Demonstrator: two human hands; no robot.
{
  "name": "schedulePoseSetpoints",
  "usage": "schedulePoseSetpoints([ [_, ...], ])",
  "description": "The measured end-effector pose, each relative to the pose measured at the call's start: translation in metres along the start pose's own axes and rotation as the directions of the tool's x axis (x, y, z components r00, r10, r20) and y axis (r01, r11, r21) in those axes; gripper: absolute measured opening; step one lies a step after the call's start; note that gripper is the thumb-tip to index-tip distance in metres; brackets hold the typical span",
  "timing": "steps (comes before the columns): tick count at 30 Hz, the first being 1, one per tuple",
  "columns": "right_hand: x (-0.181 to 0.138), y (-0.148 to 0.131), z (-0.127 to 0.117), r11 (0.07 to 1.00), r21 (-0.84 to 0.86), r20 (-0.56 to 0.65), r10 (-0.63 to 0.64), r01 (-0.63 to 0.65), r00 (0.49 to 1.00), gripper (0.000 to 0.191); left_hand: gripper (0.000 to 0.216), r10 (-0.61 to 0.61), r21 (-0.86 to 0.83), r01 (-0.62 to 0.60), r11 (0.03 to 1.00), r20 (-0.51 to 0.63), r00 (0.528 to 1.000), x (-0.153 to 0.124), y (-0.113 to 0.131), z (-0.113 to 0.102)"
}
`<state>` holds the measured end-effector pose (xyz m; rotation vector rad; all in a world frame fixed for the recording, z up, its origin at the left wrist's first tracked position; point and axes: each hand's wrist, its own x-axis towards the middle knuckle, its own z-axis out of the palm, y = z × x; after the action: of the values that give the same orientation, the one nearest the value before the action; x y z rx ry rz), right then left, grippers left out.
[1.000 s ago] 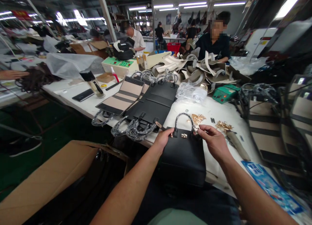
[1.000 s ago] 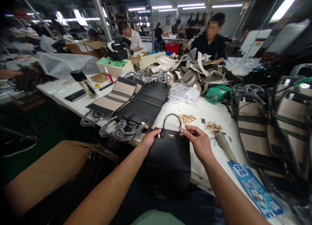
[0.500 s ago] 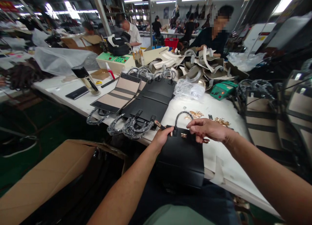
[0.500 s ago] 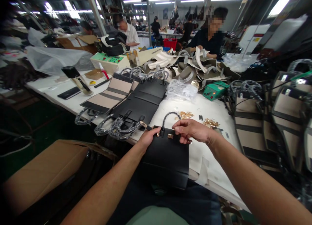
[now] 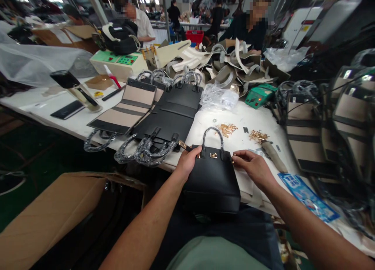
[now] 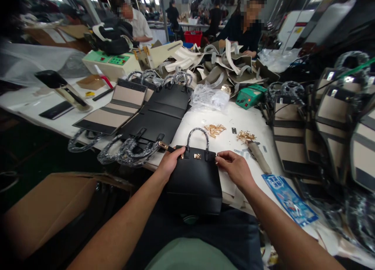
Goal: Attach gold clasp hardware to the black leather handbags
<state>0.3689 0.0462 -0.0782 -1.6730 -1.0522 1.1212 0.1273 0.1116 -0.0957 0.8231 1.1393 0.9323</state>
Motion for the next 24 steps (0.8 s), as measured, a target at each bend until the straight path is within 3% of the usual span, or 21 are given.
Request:
schedulePoseSetpoints([
  [2, 0.0, -0.004, -0.002, 0.999, 0.035, 0.021, 0.004, -0.004, 1.0, 0.034, 0.031, 0.0, 0.016, 0.0, 1.0, -0.001, 1.0, 0.001, -0.001, 0.0],
  [7, 0.008, -0.008, -0.003, 0.992, -0.117, 0.026, -0.041, 0.044, 0.999, 0.034, 0.033, 0.008, 0.08, -0.007, 0.997, -0.01, 1.0, 0.0, 0.001, -0.001],
  [11, 0.012, -0.003, 0.001, 0.989, -0.14, 0.007, -0.057, 0.057, 0.998, 0.035, 0.031, 0.018, 0.094, -0.015, 0.995, -0.024, 1.0, -0.003, 0.004, 0.001],
  [24, 0.002, -0.01, 0.019, 0.889, -0.434, -0.145, -0.232, 0.149, 0.962, 0.032, 0.029, 0.014, 0.113, -0.011, 0.994, -0.024, 1.0, -0.006, 0.01, 0.003],
])
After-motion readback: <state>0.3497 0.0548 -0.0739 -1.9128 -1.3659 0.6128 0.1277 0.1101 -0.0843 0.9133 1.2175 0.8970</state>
